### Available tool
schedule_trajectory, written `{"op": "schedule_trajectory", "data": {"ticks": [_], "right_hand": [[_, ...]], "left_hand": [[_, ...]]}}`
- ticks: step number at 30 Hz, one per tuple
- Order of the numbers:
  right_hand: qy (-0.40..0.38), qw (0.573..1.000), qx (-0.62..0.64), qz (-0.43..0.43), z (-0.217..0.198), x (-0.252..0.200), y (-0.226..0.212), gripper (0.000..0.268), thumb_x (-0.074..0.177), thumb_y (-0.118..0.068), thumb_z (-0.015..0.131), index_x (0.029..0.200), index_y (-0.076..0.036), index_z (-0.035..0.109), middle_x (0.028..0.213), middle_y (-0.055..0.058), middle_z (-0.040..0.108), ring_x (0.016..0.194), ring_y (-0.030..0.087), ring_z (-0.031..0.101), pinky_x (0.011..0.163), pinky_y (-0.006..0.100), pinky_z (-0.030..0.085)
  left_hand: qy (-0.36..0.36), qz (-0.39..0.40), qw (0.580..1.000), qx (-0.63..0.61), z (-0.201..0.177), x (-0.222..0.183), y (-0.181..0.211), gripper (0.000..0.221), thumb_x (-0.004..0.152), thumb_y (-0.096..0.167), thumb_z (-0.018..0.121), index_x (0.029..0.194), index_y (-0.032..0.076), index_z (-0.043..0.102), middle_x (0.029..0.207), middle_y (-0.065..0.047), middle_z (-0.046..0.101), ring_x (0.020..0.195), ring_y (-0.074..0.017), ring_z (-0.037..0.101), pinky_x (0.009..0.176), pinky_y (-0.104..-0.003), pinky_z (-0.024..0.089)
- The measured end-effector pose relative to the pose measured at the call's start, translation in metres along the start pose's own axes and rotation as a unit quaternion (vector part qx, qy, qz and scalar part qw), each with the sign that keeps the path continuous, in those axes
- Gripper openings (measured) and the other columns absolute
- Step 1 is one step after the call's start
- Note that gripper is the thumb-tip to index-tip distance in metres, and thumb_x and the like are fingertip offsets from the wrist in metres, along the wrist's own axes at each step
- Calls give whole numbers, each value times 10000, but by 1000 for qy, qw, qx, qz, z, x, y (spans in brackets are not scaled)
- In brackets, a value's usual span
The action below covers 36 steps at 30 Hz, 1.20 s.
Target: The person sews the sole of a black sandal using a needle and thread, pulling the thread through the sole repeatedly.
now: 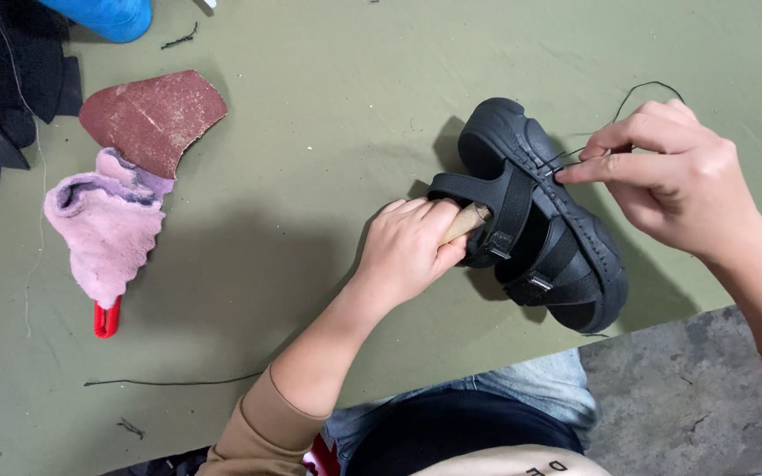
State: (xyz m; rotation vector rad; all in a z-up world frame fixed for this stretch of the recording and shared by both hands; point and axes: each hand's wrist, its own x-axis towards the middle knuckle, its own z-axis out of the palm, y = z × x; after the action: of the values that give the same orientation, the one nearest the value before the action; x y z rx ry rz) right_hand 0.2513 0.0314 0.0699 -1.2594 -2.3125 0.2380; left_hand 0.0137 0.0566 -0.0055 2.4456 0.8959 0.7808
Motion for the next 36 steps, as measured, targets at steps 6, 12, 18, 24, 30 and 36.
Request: {"op": "schedule_trajectory", "data": {"ticks": [6,12,18,24,30,36], "right_hand": [[21,1000,20,-2,8,-10,8,340,789,204,461,838,-75,649,806,114,547,676,209,492,667,317,365],[95,972,167,137,25,-23,-3,55,806,76,561,858,60,555,775,154,569,588,149,479,487,195,343],[118,972,139,151,27,-23,-21,121,814,111,537,902,51,593,793,184,569,710,224,546,665,275,461],[54,972,143,176,7,-17,-37,156,796,57,526,938,39,588,751,136,550,629,163,505,541,210,394],[30,959,73,272,1,-6,-60,224,818,84,442,928,10,623,569,49,475,483,122,373,477,223,293],[-8,960,1,280,4,-8,-56,180,792,-113,596,946,-24,622,665,50,510,601,140,451,571,259,376]], "left_hand": [[-1,1,1000,-5,0,0,-1,158,708,200,550,706,73,456,595,-33,504,580,-222,492,525,-321,362],[-5,2,1000,2,2,-1,-2,160,710,214,554,718,78,470,602,-28,516,589,-217,493,517,-315,349],[12,5,1000,5,0,1,1,144,707,191,557,681,83,465,575,-12,496,558,-196,485,504,-299,356],[8,16,1000,3,2,1,1,148,703,193,566,712,68,487,621,-33,524,601,-213,501,515,-308,348],[2,-12,999,37,7,-1,4,194,699,200,561,654,91,407,568,-18,476,559,-212,467,506,-309,316],[8,-18,1000,21,6,0,3,209,694,181,561,634,88,384,523,-25,435,511,-220,447,473,-317,313]]}}
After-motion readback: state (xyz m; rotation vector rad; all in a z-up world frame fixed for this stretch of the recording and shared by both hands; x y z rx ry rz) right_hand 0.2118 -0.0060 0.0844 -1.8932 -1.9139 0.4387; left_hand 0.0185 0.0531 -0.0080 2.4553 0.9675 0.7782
